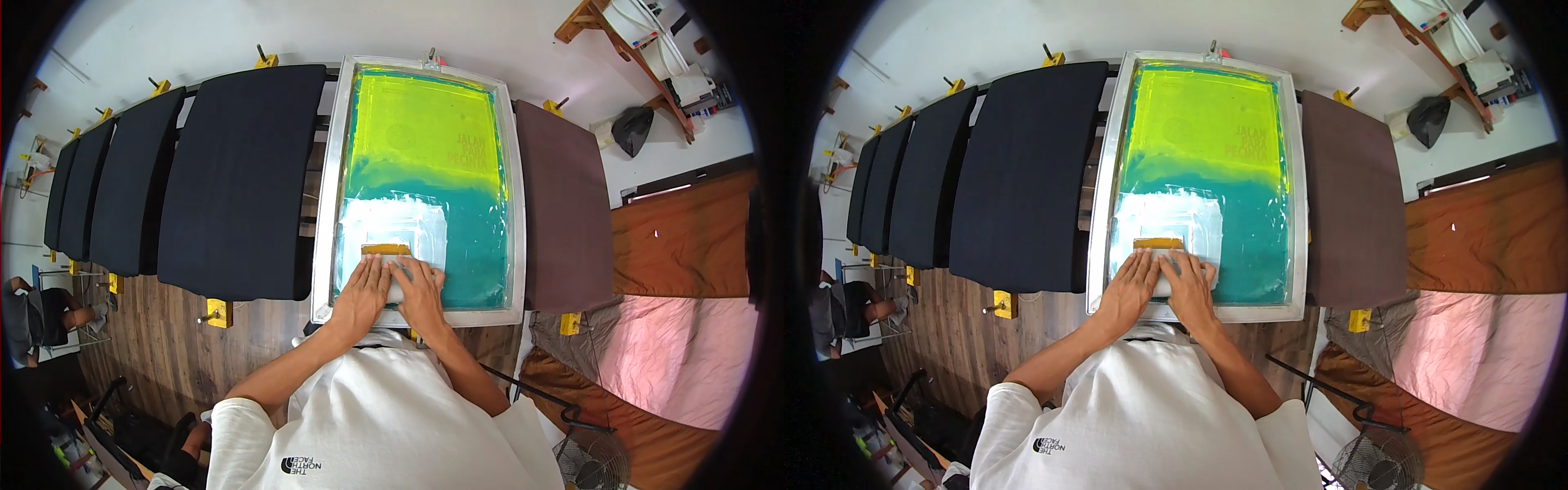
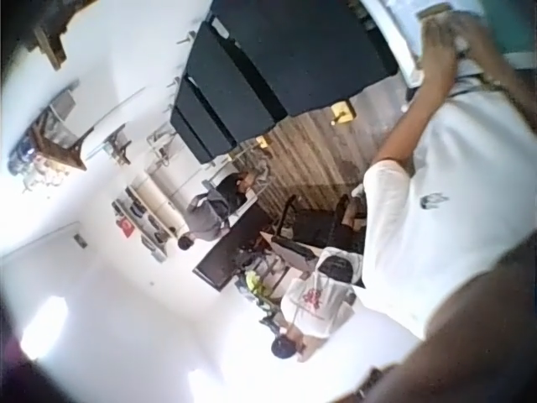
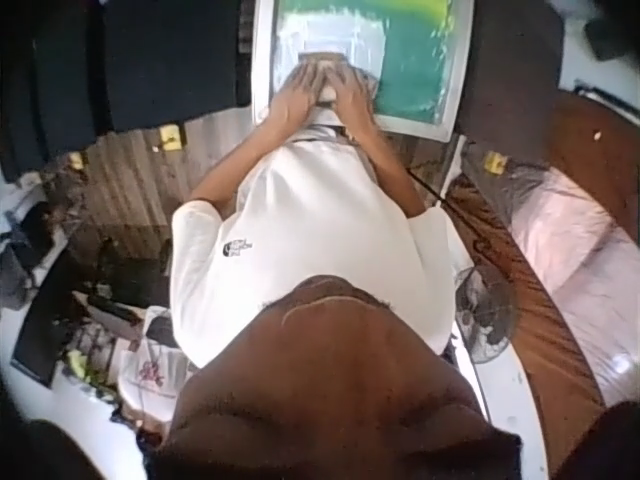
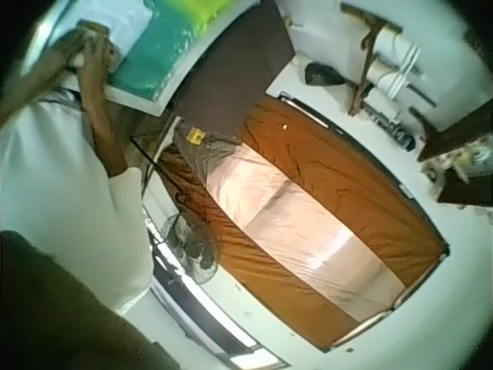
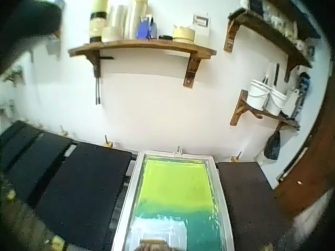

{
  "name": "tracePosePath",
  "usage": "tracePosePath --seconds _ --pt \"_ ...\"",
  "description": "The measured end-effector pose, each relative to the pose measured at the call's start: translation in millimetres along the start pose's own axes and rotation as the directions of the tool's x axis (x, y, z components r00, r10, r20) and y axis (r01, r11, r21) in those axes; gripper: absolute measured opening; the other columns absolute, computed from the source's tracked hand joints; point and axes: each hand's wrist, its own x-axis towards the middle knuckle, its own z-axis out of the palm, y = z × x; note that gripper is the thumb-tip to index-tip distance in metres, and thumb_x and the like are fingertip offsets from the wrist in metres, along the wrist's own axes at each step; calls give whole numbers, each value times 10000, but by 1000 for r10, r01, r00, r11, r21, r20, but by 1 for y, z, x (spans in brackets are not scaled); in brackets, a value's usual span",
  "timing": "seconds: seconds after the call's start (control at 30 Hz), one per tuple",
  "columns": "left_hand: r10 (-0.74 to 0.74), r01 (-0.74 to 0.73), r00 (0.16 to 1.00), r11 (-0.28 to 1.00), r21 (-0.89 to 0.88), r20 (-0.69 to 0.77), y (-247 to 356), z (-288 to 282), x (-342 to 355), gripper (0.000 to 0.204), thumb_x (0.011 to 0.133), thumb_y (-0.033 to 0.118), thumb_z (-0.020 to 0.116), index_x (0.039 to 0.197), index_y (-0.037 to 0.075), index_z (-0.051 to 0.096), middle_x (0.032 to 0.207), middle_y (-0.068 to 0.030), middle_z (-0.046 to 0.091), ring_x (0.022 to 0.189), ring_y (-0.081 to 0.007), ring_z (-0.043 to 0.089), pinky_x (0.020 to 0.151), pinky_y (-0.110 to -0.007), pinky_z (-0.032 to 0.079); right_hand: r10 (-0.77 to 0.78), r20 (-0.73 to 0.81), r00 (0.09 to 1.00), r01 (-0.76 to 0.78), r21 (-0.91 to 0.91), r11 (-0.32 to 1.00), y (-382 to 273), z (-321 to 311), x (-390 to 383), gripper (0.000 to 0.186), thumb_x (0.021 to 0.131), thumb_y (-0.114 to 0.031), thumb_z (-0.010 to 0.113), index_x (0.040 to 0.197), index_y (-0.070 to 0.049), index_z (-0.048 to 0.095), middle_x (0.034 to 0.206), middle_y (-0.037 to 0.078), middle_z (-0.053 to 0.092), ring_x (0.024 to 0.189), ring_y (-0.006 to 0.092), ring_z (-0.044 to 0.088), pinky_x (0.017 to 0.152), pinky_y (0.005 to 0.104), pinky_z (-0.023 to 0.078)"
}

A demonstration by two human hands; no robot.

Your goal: Using a squeegee to apply ink through a screen mesh onto a t-shirt at a screen printing station.

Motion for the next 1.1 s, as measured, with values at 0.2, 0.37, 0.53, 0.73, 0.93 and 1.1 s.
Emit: tracePosePath --seconds 0.2,0.37,0.53,0.73,0.93,1.1 --pt "-13 -4 999 907 -421 -37 -16 -29 20 528 782 -63 545 1309 -86 539 1374 -312 524 1320 -415 496 1158 -454 358 -14 5 1000 14 -1 1000 -4 -24 10 676 617 102 654 1270 -70 617 1271 117 572 1188 305 521 963 450 326" --pt "48 -114 989 862 -494 -143 -52 -26 54 321 788 -48 562 1096 -32 651 1154 -245 648 1109 -406 622 1083 -473 435 153 -39 987 -155 -63 986 -15 -24 40 556 659 88 644 1193 -65 634 1155 126 599 1092 328 551 915 460 364" --pt "140 -139 990 857 -496 -35 -85 -27 80 355 701 -117 613 1035 -20 683 957 -215 707 913 -382 685 823 -434 547 217 55 975 -209 -118 971 -14 -24 75 414 708 1 696 1119 -45 678 1001 205 648 997 393 595 838 532 437" --pt "107 -69 992 903 -423 66 -98 -26 63 351 711 -78 637 1052 -4 674 929 -207 707 854 -378 695 800 -436 558 95 179 979 -73 -127 989 -15 -28 93 359 706 40 659 1056 -38 679 995 207 649 993 404 603 817 547 499" --pt "5 15 999 905 -426 46 -70 -33 26 453 696 -68 640 1146 -29 615 909 -211 702 790 -391 692 757 -446 572 2 270 963 21 -82 996 -19 -31 77 412 662 93 651 1048 -43 690 1030 173 662 1020 388 597 828 519 504" --pt "-69 98 994 909 -406 86 -33 -35 -2 462 683 9 685 1129 -76 597 845 -230 690 732 -371 698 728 -432 580 -44 406 913 88 -89 992 -22 -47 64 477 647 88 679 1088 -90 710 1047 103 684 1040 328 598 826 485 485"
